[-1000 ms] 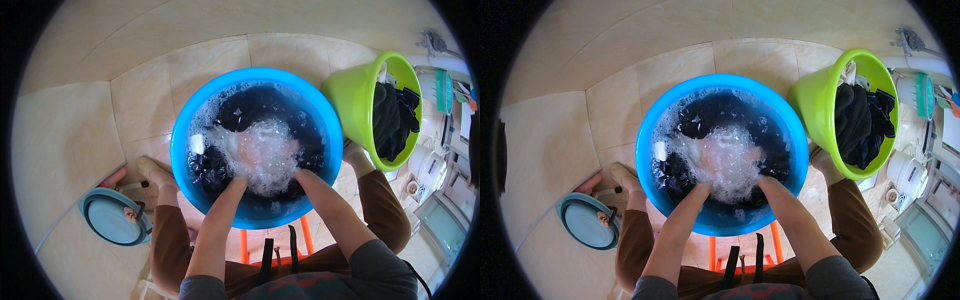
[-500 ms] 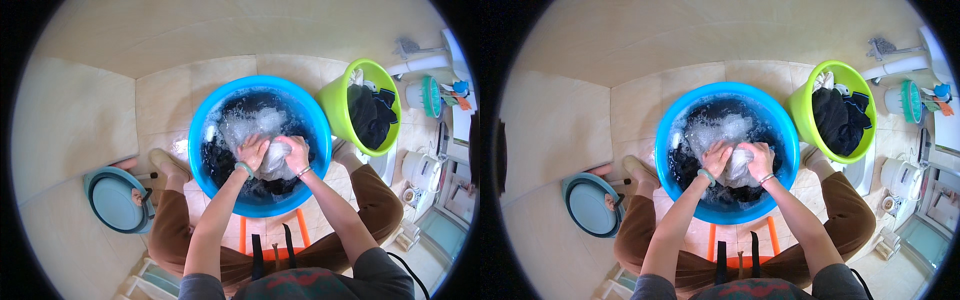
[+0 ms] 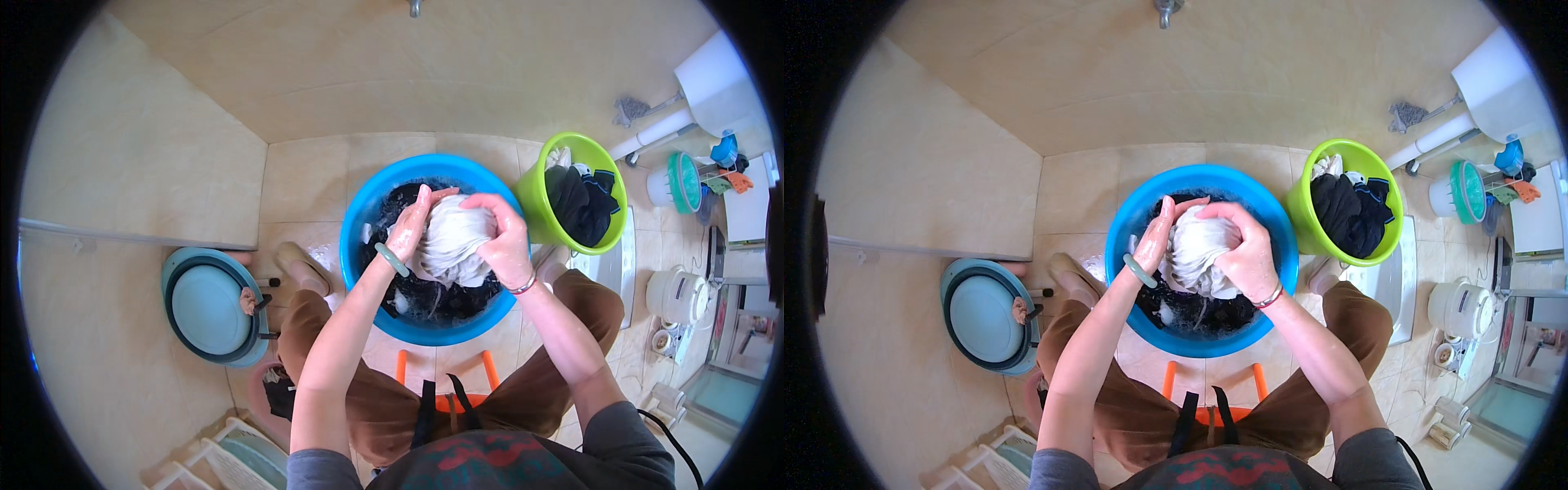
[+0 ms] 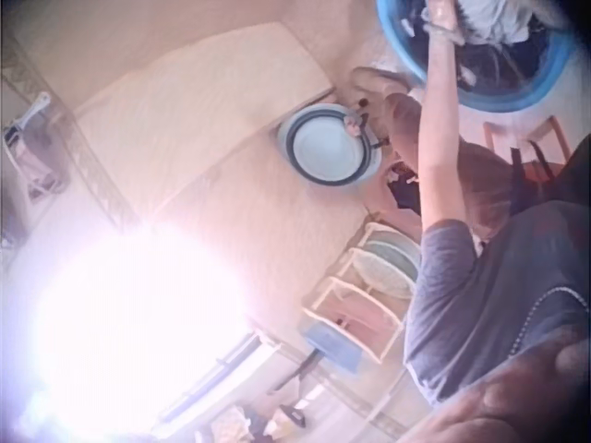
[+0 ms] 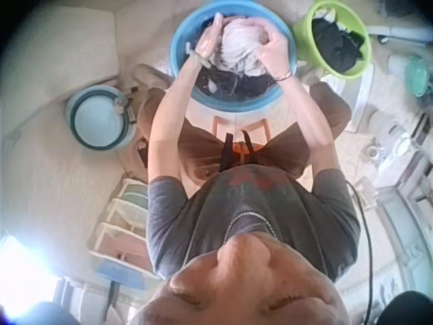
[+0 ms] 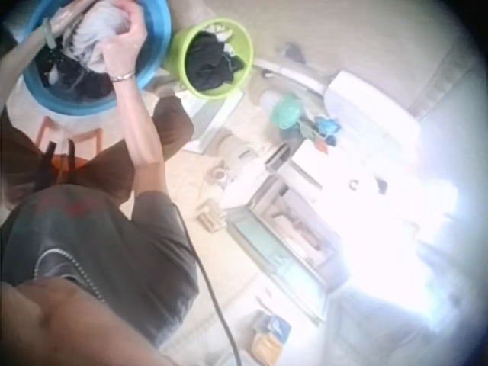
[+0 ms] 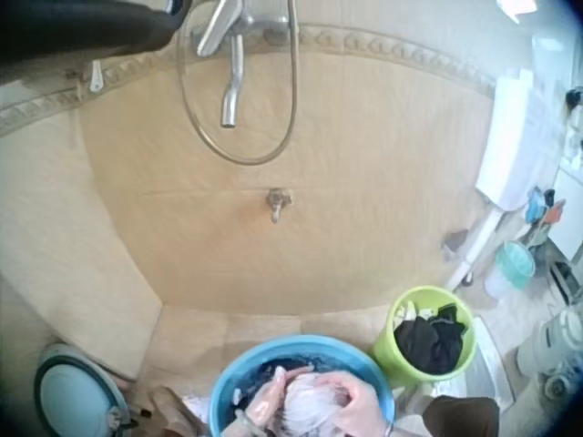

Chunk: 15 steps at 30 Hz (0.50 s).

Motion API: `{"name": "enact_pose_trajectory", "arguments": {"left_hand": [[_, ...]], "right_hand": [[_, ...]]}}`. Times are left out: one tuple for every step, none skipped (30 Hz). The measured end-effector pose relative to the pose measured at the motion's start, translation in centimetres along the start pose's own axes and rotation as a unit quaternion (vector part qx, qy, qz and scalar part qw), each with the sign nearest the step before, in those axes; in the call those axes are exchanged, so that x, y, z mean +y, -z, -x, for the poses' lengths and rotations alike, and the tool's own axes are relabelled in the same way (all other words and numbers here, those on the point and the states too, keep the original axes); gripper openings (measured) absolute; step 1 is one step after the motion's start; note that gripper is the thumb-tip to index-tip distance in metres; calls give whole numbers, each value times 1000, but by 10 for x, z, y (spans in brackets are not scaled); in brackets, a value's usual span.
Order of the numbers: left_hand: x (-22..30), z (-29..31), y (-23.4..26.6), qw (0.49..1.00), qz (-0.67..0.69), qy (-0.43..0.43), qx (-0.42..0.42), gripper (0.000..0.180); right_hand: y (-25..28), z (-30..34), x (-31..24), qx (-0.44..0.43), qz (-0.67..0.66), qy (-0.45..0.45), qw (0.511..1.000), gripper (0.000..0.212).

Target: The person hand-washes clothes in a blue basin filled with soapy water. They scrub and wring out various garments, including dark and light-colored items, then transfer the washed clothes into a green basin. Finally, they place the washed items into a pink laundry basket.

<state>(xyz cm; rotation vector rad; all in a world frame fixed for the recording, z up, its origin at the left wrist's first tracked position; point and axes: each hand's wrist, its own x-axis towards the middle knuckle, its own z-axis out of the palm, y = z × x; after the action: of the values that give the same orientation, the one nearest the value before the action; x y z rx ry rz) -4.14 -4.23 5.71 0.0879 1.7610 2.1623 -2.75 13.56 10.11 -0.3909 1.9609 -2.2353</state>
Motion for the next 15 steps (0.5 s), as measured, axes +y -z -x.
{"name": "enact_pose_trajectory", "arguments": {"left_hand": [[6, 3, 0, 999, -22, -21, 10, 82], [12, 8, -2, 999, -13, -26, 20, 82], [17, 11, -5, 999, 30, -14, 16, 83], [19, 13, -9, 997, 73, -18, 16, 84], [21, 13, -11, 993, 116, -23, 16, 84], [26, 12, -6, 993, 100, -59, -25, 91], [30, 12, -8, 993, 58, -97, -20, 96], [34, 14, -12, 991, 15, -134, -15, 104], [45, 15, -19, 985, -28, -170, -11, 113], [48, 15, -25, 988, 9, -148, -43, 139], [38, 12, -32, 981, -44, -183, -39, 138], [34, 13, -37, 979, -85, -181, -31, 131], [31, 14, -40, 975, -127, -179, -22, 124], [25, 16, -37, 974, -175, -140, -29, 114], [20, 17, -35, 969, -224, -101, -33, 104]], "right_hand": [[-2, -4, -11, 11, -3, 16, 1000, 52], [-5, -8, -25, 17, -24, 22, 999, 53], [-7, -12, -36, 24, -45, 28, 998, 55], [-8, -17, -44, 35, -93, 28, 995, 60], [-8, -23, -50, 35, -149, 30, 988, 60], [-9, -29, -58, 49, -174, 31, 983, 60], [-11, -35, -64, 63, -199, 33, 977, 59], [-12, -38, -67, 80, -238, 20, 968, 58], [-11, -42, -69, 99, -276, 7, 956, 57], [-12, -45, -71, 117, -314, -5, 942, 56], [-15, -46, -71, 122, -310, -22, 943, 56], [-21, -45, -70, 128, -309, -39, 942, 56], [-27, -44, -67, 133, -307, -56, 941, 56], [-32, -43, -64, 130, -274, -65, 951, 56], [-36, -42, -60, 127, -246, -74, 958, 56]]}}
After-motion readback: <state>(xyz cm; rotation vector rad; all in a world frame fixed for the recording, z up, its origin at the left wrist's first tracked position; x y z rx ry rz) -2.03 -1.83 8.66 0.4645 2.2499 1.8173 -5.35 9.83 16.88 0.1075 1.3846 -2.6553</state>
